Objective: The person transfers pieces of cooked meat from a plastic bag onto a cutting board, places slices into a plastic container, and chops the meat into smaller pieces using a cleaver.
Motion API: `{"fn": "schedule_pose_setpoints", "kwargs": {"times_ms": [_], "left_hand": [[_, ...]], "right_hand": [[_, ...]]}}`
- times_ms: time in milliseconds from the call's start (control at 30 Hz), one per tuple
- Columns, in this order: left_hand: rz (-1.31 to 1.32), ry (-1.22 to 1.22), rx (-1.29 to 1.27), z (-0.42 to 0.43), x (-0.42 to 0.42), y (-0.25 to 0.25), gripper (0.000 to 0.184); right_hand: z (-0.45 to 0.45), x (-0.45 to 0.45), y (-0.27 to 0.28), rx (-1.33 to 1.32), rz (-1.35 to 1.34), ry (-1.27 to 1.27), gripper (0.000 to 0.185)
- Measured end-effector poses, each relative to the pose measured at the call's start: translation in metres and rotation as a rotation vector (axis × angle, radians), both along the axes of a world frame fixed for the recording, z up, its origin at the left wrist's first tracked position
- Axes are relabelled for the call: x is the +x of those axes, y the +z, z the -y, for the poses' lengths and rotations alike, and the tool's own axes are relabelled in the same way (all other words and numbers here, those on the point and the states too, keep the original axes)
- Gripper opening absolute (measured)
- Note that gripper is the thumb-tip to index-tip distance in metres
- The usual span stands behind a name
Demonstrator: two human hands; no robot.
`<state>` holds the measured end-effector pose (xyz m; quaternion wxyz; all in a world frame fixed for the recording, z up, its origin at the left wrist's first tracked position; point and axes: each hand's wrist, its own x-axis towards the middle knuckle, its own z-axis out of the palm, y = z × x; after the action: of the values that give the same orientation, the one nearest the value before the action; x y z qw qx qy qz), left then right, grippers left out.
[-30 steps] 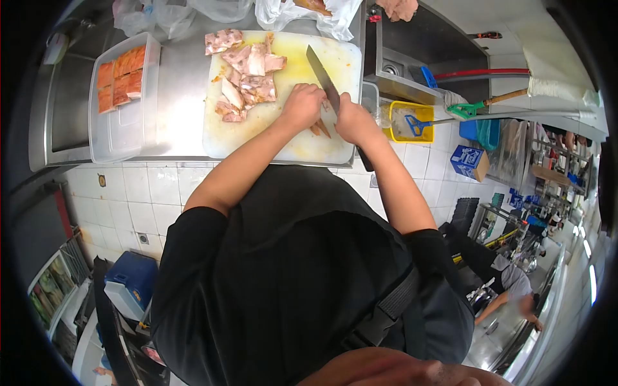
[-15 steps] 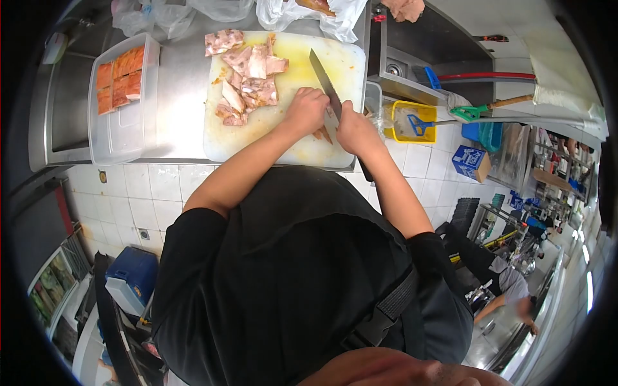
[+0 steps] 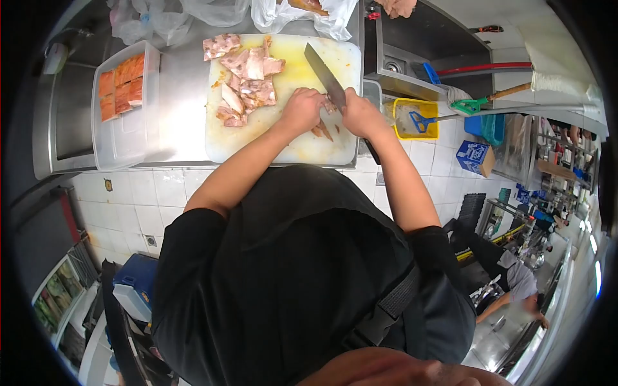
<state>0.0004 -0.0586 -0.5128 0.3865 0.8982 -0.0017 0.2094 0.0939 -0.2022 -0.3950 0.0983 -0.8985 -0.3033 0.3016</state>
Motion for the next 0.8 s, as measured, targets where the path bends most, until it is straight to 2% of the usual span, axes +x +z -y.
{"fn": "schedule_pose_setpoints", "kwargs": {"times_ms": [133, 267, 433, 600, 667, 800], "left_hand": [[0.037, 0.059, -0.083, 0.001, -0.004, 0.005, 0.006], [-0.002, 0.122, 0.016, 0.004, 0.0, 0.007, 0.006], [-0.113, 0.077, 0.082, 0.004, 0.004, 0.003, 0.007], [-0.081, 0.052, 0.079, 0.008, -0.002, -0.002, 0.006], [-0.026, 0.054, 0.095, 0.0, 0.012, 0.004, 0.006], [-0.083, 0.007, 0.132, 0.004, 0.001, 0.003, 0.006]], "right_hand": [[0.003, -0.011, 0.005, -0.023, 0.023, 0.026, 0.029], [0.003, -0.025, -0.009, -0.038, 0.022, 0.011, 0.032], [0.002, -0.034, -0.005, -0.012, 0.028, -0.029, 0.034], [0.0, -0.042, -0.035, 0.066, 0.042, -0.089, 0.033], [-0.006, -0.024, -0.035, 0.105, 0.082, -0.059, 0.032], [0.008, -0.021, -0.037, 0.114, 0.026, -0.094, 0.029]]}}
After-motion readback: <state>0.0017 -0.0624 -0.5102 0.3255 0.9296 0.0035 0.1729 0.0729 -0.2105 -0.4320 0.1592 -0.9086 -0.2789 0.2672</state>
